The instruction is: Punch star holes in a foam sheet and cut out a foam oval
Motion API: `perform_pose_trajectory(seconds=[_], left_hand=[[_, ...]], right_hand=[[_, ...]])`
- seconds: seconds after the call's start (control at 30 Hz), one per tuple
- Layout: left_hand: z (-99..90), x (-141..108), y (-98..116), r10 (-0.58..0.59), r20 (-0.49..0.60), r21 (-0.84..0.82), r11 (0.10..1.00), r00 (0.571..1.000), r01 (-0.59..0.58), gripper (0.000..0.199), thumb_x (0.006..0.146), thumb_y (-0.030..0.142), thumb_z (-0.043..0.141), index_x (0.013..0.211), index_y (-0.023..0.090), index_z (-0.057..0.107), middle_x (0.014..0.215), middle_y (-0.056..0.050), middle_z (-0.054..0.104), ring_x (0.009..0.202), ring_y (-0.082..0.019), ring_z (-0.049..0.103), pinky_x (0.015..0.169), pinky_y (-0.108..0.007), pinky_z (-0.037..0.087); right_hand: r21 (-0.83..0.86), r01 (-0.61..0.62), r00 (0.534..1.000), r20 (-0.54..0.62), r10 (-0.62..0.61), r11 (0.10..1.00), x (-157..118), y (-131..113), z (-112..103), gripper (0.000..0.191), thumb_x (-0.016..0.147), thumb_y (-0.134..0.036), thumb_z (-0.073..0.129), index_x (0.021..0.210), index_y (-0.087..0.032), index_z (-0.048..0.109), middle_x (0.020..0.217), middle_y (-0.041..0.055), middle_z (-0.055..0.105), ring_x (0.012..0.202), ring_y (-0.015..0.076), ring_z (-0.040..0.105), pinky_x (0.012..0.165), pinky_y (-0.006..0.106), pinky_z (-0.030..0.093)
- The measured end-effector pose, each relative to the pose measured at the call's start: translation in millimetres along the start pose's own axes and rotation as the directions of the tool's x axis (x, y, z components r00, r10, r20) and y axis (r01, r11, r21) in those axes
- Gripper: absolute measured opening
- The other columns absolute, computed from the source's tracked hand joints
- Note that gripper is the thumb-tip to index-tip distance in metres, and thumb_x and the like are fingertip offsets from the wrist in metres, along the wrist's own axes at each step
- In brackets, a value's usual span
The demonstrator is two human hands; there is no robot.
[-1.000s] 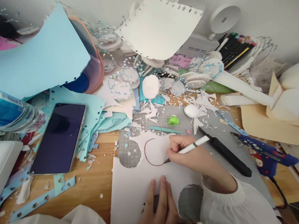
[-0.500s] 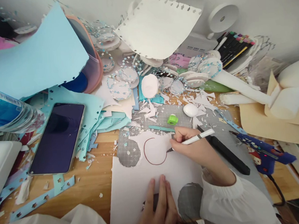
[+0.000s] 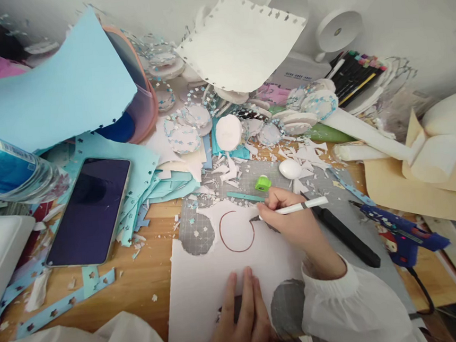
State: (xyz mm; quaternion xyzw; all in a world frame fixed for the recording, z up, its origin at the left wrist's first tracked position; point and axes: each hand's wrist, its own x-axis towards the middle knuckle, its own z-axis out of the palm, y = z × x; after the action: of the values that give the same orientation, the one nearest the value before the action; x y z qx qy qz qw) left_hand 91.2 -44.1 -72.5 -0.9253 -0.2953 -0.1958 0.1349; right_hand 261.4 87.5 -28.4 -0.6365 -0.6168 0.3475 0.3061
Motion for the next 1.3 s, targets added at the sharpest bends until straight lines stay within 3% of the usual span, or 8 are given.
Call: perform_pose_trajectory(seconds=[0.67, 0.77, 0.87, 1.0, 1.1, 1.2, 1.3], left_hand=[[3.2, -1, 3, -0.019, -0.022, -0.003, 1.000, 1.000, 0.019, 0.033, 0.094, 0.028, 0.042, 0.102, 0.006, 0.065, 0.113, -0.016, 0.063, 0.108, -0.033, 0.061, 0.112, -0.070, 0.016], [3.6, -2, 2, -0.002, -0.023, 0.012, 1.000, 1.000, 0.002, 0.033, 0.094, 0.025, 0.039, 0.102, 0.006, 0.065, 0.112, -0.016, 0.064, 0.106, -0.032, 0.062, 0.112, -0.070, 0.013], [3.9, 0, 0, 0.009, -0.028, 0.032, 0.999, 1.000, -0.008, 0.030, 0.093, 0.021, 0.037, 0.094, 0.009, 0.064, 0.109, -0.014, 0.066, 0.103, -0.031, 0.064, 0.113, -0.069, 0.012], [6.7, 3, -2, 0.003, -0.145, 0.025, 1.000, 0.989, 0.000, 0.020, 0.090, 0.018, 0.042, 0.072, 0.017, 0.050, 0.098, -0.013, 0.071, 0.096, -0.031, 0.068, 0.111, -0.068, 0.017], [12.1, 2, -3, 0.024, -0.200, 0.042, 0.999, 0.979, -0.016, 0.015, 0.085, 0.018, 0.050, 0.070, 0.018, 0.047, 0.094, -0.014, 0.072, 0.096, -0.032, 0.068, 0.109, -0.065, 0.022], [13.1, -1, -9, 0.041, -0.158, 0.047, 0.998, 0.987, -0.034, 0.015, 0.082, 0.020, 0.057, 0.072, 0.018, 0.047, 0.102, -0.016, 0.071, 0.105, -0.032, 0.064, 0.111, -0.059, 0.021], [-4.8, -1, -21, -0.004, -0.078, -0.162, 0.987, 0.997, -0.009, 0.010, 0.083, 0.025, 0.057, 0.080, 0.018, 0.050, 0.110, -0.015, 0.068, 0.114, -0.030, 0.059, 0.106, -0.046, 0.035]], right_hand=[[0.037, 0.091, 0.981, -0.173, -0.084, 0.995, -2, -1, 28, 0.034, 0.079, -0.026, 0.060, 0.057, -0.022, 0.035, 0.053, -0.0065, 0.039, 0.052, 0.0101, 0.036, 0.052, 0.025, 0.030], [0.125, 0.105, 0.983, -0.165, -0.084, 0.987, -2, -1, 30, 0.034, 0.079, -0.030, 0.064, 0.058, -0.022, 0.039, 0.053, -0.0064, 0.041, 0.051, 0.0102, 0.037, 0.051, 0.025, 0.030], [0.290, 0.110, 0.963, -0.267, -0.030, 0.951, 0, -2, 23, 0.033, 0.079, -0.034, 0.067, 0.061, -0.022, 0.042, 0.055, -0.0069, 0.043, 0.050, 0.0094, 0.037, 0.049, 0.024, 0.030], [0.458, 0.097, 0.942, -0.328, 0.066, 0.883, 2, -5, 11, 0.029, 0.081, -0.039, 0.067, 0.071, -0.022, 0.046, 0.056, -0.0089, 0.038, 0.048, 0.0082, 0.032, 0.045, 0.022, 0.025], [0.506, 0.127, 0.954, -0.298, 0.034, 0.853, 3, -5, 7, 0.025, 0.080, -0.043, 0.067, 0.081, -0.022, 0.053, 0.061, -0.0071, 0.046, 0.050, 0.0089, 0.038, 0.045, 0.022, 0.029], [0.560, 0.173, 0.959, -0.285, -0.008, 0.810, 4, -5, 4, 0.027, 0.083, -0.048, 0.062, 0.082, -0.021, 0.056, 0.066, -0.0039, 0.054, 0.051, 0.0094, 0.044, 0.047, 0.023, 0.033], [0.616, 0.182, 0.955, -0.298, 0.013, 0.767, -1, -5, -4, 0.030, 0.085, -0.048, 0.060, 0.075, -0.021, 0.050, 0.061, -0.0049, 0.054, 0.045, 0.0085, 0.041, 0.044, 0.023, 0.029]])
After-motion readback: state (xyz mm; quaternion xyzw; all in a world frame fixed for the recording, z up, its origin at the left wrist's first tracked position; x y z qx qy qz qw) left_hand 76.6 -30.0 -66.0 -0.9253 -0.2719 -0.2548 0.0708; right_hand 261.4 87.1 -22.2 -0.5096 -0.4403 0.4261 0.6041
